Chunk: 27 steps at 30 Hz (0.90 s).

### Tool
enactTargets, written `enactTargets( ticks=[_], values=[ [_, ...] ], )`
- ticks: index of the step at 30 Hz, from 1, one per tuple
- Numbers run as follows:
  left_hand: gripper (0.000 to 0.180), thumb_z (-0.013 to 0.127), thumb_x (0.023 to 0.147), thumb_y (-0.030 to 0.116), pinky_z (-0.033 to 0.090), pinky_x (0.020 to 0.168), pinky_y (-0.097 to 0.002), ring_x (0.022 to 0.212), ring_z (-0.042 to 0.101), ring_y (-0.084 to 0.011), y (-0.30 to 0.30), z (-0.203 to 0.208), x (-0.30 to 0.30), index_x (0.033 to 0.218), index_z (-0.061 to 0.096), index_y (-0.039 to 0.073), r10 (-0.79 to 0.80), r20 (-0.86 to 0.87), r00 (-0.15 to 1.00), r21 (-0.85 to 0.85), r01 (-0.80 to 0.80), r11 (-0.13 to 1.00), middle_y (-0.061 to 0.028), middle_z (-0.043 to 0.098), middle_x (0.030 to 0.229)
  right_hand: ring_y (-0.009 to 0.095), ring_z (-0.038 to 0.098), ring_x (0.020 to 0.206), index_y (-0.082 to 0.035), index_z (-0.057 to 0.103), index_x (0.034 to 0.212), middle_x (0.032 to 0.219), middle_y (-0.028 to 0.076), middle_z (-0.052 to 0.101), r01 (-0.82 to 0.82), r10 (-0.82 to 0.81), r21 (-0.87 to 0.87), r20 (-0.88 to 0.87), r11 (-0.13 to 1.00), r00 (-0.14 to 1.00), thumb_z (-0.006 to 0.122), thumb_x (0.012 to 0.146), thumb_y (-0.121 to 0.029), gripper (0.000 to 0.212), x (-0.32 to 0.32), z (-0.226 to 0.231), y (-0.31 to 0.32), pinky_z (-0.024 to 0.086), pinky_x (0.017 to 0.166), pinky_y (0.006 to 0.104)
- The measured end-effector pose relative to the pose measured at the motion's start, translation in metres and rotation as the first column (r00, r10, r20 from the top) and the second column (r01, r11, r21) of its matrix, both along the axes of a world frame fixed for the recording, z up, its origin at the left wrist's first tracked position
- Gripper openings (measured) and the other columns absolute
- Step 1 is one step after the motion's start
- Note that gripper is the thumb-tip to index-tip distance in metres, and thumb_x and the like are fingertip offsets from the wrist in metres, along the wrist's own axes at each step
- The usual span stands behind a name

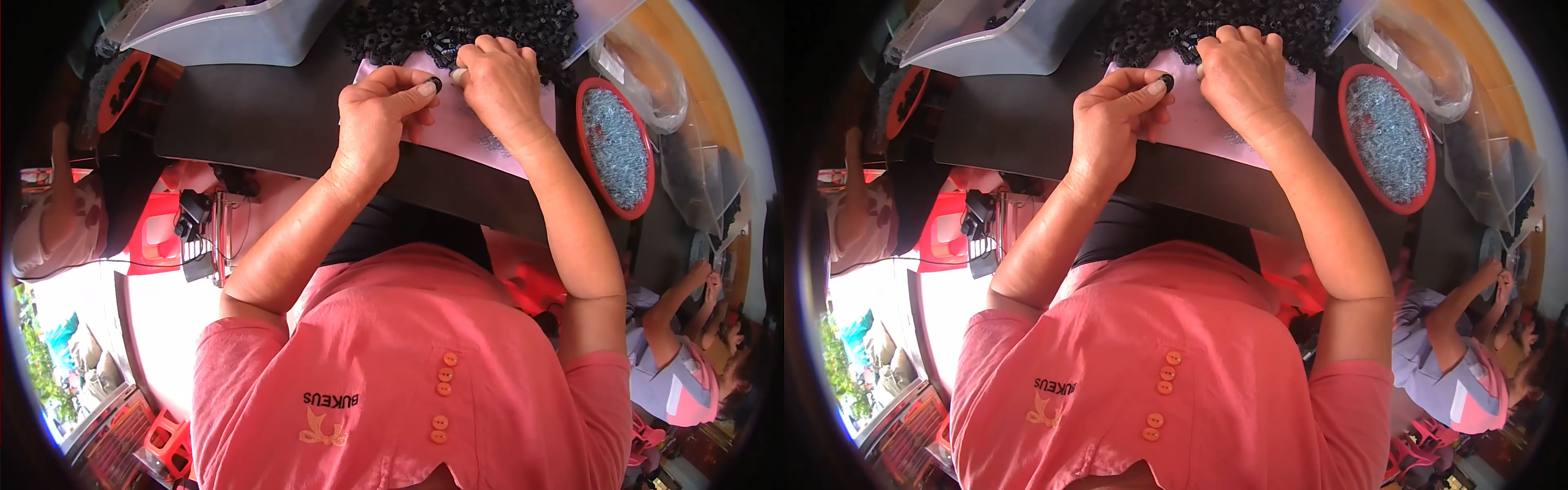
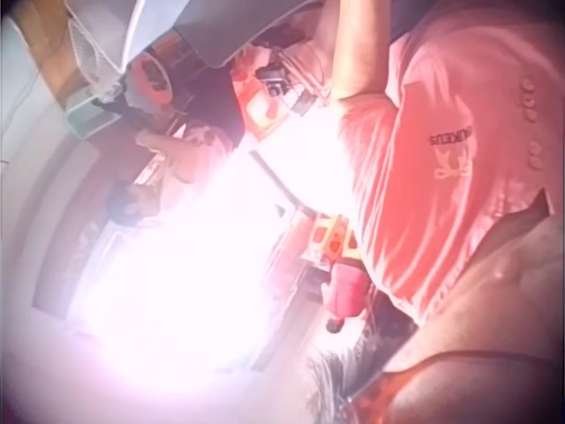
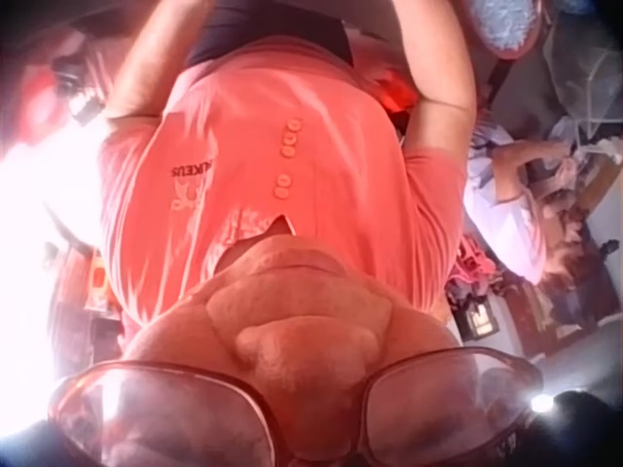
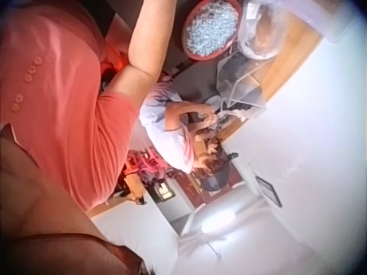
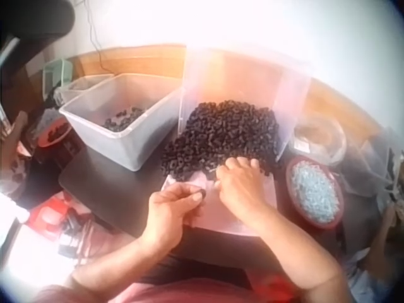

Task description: Assembling small black plastic components by hand by inserting silver metal bits into them.

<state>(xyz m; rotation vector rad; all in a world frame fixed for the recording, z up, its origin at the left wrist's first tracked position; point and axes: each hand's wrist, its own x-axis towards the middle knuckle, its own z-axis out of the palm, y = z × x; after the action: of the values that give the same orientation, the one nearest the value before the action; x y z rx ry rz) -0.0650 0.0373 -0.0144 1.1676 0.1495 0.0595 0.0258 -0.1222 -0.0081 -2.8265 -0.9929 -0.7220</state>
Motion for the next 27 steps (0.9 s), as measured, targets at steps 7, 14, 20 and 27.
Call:
enactTargets(
  ticks=[7,14,20,27],
  values=[
    [0.014,0.065,0.093,0.008,0.046,0.054,-0.0233,0.065,0.061,-0.012,0.0,0.001,0.0,0.1,0.065,-0.003,0.011,-0.008,1.0,0.014,-0.01,1.0,-0.0085,0.067,0.082,0.024,0.06,0.095,-0.01,0.069,0.085,0.091,0.004,0.065,-0.047,0.047,0.0,0.052,0.999,0.998,0.063,0.078,-0.012,0.009,0.004,-0.003,0.001,0.039,0.081,0.0424],
    [0.014,0.063,0.093,0.007,0.047,0.056,-0.0258,0.066,0.061,-0.0144,-0.001,0.002,0.002,0.101,0.064,-0.004,0.052,-0.001,0.999,-0.027,-0.052,0.998,-0.0103,0.066,0.083,0.026,0.061,0.08,-0.005,0.066,0.08,0.085,0.006,0.064,-0.14,0.187,0.457,-0.058,0.878,0.981,0.064,0.077,-0.008,0.004,0.0,0.013,-0.003,0.045,0.073,0.0387],
    [0.011,0.064,0.09,0.004,0.051,0.062,-0.0296,0.07,0.064,-0.0191,-0.003,0.025,0.04,0.095,0.065,-0.005,0.247,0.168,0.954,-0.245,-0.202,0.948,-0.0122,0.067,0.083,0.01,0.061,0.078,0.003,0.068,0.089,0.082,0.005,0.069,0.179,0.643,0.897,-0.418,0.405,0.642,0.068,0.082,-0.004,0.01,-0.045,0.035,0.02,0.049,0.072,0.0258],
    [0.015,0.059,0.094,0.008,0.054,0.076,-0.0362,0.086,0.066,-0.0253,-0.018,0.039,0.061,0.103,0.06,-0.003,0.095,0.136,0.986,-0.26,-0.057,0.964,-0.0139,0.067,0.09,0.008,0.06,0.084,0.001,0.068,0.102,0.089,0.004,0.07,0.166,0.577,0.836,-0.49,0.522,0.653,0.065,0.084,-0.001,0.019,-0.033,0.025,0.012,0.047,0.077,0.0246]
  ],
)
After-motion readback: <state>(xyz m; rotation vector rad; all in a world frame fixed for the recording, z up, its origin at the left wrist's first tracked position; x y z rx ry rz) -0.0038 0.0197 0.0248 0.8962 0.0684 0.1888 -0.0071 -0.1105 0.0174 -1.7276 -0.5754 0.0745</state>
